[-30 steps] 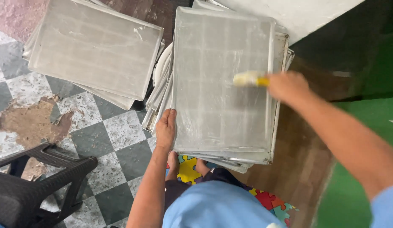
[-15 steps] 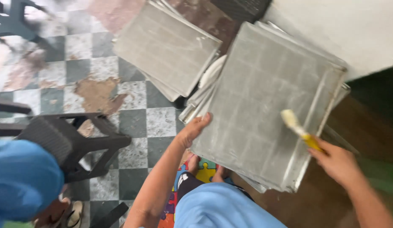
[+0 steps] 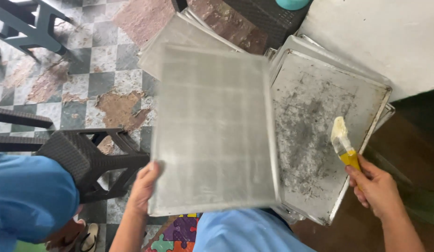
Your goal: The person uses a yellow-handled brush to apply white paint to a stack of rectangular metal trays. They repeatedly dip the brush into a light blue container to reload paint and continue coating the trays one by one.
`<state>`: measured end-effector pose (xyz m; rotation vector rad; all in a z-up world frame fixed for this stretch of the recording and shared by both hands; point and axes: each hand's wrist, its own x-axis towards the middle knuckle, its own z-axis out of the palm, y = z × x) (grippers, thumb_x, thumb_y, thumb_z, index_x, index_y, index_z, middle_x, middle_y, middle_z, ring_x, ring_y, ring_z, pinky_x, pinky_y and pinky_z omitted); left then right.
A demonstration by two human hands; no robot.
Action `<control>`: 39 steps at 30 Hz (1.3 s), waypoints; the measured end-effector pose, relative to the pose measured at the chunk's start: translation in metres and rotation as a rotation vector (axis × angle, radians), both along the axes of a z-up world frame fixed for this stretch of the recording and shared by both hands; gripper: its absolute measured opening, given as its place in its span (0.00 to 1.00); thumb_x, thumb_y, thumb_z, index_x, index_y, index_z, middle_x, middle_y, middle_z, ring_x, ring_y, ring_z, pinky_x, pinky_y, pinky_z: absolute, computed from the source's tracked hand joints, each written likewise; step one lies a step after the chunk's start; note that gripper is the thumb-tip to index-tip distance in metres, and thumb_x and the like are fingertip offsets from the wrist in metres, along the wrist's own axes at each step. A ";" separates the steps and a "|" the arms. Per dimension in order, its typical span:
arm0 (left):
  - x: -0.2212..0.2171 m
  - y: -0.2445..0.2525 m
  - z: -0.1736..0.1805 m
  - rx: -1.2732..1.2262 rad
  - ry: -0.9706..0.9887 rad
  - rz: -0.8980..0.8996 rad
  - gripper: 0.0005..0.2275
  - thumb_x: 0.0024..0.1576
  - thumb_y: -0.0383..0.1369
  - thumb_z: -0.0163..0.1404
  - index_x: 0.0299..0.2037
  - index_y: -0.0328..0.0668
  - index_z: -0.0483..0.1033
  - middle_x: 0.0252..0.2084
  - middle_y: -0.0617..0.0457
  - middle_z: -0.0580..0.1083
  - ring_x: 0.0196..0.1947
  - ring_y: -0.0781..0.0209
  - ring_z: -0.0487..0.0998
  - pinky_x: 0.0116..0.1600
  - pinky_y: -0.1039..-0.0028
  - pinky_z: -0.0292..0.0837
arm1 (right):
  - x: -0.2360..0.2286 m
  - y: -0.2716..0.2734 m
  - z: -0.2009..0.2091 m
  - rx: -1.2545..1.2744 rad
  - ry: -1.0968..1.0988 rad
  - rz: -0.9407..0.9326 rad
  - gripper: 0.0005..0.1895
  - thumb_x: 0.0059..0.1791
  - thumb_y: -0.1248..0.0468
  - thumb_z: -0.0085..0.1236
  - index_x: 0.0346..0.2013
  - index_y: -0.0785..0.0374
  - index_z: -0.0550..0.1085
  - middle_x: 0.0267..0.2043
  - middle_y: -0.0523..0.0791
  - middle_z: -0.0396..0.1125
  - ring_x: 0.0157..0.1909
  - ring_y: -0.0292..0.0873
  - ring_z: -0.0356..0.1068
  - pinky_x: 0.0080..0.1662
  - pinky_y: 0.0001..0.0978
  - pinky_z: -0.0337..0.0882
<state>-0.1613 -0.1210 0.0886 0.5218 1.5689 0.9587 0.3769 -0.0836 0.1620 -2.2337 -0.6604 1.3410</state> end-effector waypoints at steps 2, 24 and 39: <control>-0.006 0.009 0.017 0.091 -0.347 0.298 0.17 0.57 0.42 0.49 0.43 0.33 0.73 0.44 0.40 0.76 0.40 0.45 0.78 0.46 0.55 0.76 | 0.001 -0.004 -0.005 0.039 0.006 0.002 0.30 0.51 0.65 0.51 0.69 0.56 0.60 0.23 0.49 0.55 0.16 0.42 0.46 0.18 0.35 0.45; -0.019 0.286 -0.244 -0.233 -0.101 0.139 0.21 0.58 0.43 0.44 0.60 0.49 0.59 0.54 0.48 0.68 0.48 0.53 0.75 0.44 0.57 0.77 | -0.088 0.066 -0.027 -0.082 -0.194 -0.400 0.29 0.50 0.71 0.55 0.67 0.51 0.68 0.26 0.54 0.60 0.27 0.43 0.52 0.34 0.38 0.56; 0.290 0.603 0.000 0.592 0.407 -0.562 0.24 0.45 0.54 0.54 0.37 0.43 0.66 0.70 0.36 0.44 0.37 0.43 0.73 0.35 0.58 0.65 | -0.136 0.273 0.148 0.003 -0.527 0.247 0.20 0.47 0.61 0.54 0.54 0.60 0.74 0.40 0.50 0.76 0.27 0.45 0.68 0.28 0.32 0.71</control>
